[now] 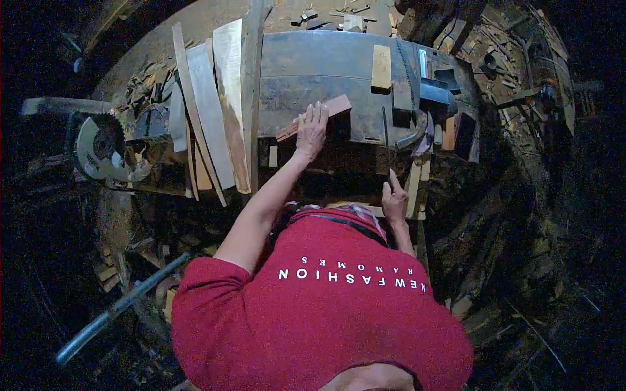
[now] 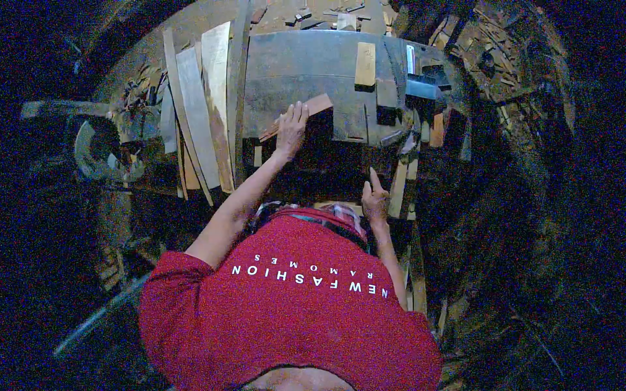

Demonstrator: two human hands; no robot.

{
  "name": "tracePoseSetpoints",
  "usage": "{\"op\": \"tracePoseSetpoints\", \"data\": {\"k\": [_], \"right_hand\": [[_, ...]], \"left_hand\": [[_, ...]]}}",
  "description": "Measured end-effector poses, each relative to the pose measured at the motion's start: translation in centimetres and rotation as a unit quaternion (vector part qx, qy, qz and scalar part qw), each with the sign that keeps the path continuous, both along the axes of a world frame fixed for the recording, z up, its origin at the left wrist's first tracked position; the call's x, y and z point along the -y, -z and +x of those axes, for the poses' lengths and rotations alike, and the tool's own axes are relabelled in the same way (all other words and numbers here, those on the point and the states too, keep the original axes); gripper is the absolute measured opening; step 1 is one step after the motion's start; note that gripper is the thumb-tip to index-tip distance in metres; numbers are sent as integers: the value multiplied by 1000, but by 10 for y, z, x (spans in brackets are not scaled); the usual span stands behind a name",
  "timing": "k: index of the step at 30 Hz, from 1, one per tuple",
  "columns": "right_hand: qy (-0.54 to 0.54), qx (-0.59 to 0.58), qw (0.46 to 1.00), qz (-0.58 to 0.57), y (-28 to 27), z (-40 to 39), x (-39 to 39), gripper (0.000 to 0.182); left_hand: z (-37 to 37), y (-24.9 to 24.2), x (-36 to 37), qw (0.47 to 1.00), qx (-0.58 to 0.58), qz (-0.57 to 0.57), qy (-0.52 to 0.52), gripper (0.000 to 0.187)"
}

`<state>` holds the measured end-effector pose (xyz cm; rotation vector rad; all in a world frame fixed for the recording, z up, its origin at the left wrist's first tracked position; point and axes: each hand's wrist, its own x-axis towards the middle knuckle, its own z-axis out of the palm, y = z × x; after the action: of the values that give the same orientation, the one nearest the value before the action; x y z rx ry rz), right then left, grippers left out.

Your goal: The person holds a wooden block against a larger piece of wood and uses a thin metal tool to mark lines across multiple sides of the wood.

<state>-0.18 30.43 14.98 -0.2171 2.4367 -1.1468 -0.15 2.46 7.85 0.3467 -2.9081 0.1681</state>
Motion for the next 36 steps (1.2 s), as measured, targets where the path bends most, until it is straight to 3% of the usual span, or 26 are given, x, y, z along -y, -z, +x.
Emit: {"op": "tracePoseSetpoints", "data": {"k": [1, 5, 11, 13, 15, 19, 21, 24, 26, 28, 33, 35, 36], "right_hand": [[-17, -58, 998, -8, 5, 2, 0, 40], [-24, -36, 999, 18, 4, 2, 4, 40], [-25, 94, 991, 92, -12, 2, 7, 39], [-34, -54, 998, 18, 9, 7, -2, 38], [-24, -53, 998, -4, 9, 6, -5, 38], [9, -44, 998, -38, 17, 4, -12, 39], [4, -70, 996, -46, 27, 5, -15, 39], [-5, -63, 997, -35, 17, 3, -13, 39], [-8, -26, 999, -16, 19, 1, -12, 39], [-49, -161, 985, -28, 30, -2, -9, 41], [-27, -145, 989, -32, 17, -8, -4, 41], [9, 6, 1000, 2, -3, -6, -1, 39], [10, 7, 1000, 4, -2, -4, -2, 39]], "left_hand": [[1, 3, 3, 1000, 1, 0, 2, 54], [4, 4, 17, 999, 11, -17, 45, 48], [4, -9, 27, 995, 19, 61, 77, 38], [4, -3, 32, 991, 32, 105, 77, 36], [7, 7, 38, 976, -68, 185, 92, 35], [5, -3, 31, 977, -63, 197, 54, 35], [2, -19, 24, 954, -126, 267, 49, 34], [1, -13, 25, 983, -49, 172, 44, 36], [-1, -14, 26, 982, -34, 182, 34, 36], [1, -11, 26, 980, -16, 195, 26, 36], [3, 17, 42, 974, -83, 196, 82, 38], [0, -2, 39, 971, -40, 231, 54, 41], [1, -8, 38, 964, 5, 265, 23, 45]]}}
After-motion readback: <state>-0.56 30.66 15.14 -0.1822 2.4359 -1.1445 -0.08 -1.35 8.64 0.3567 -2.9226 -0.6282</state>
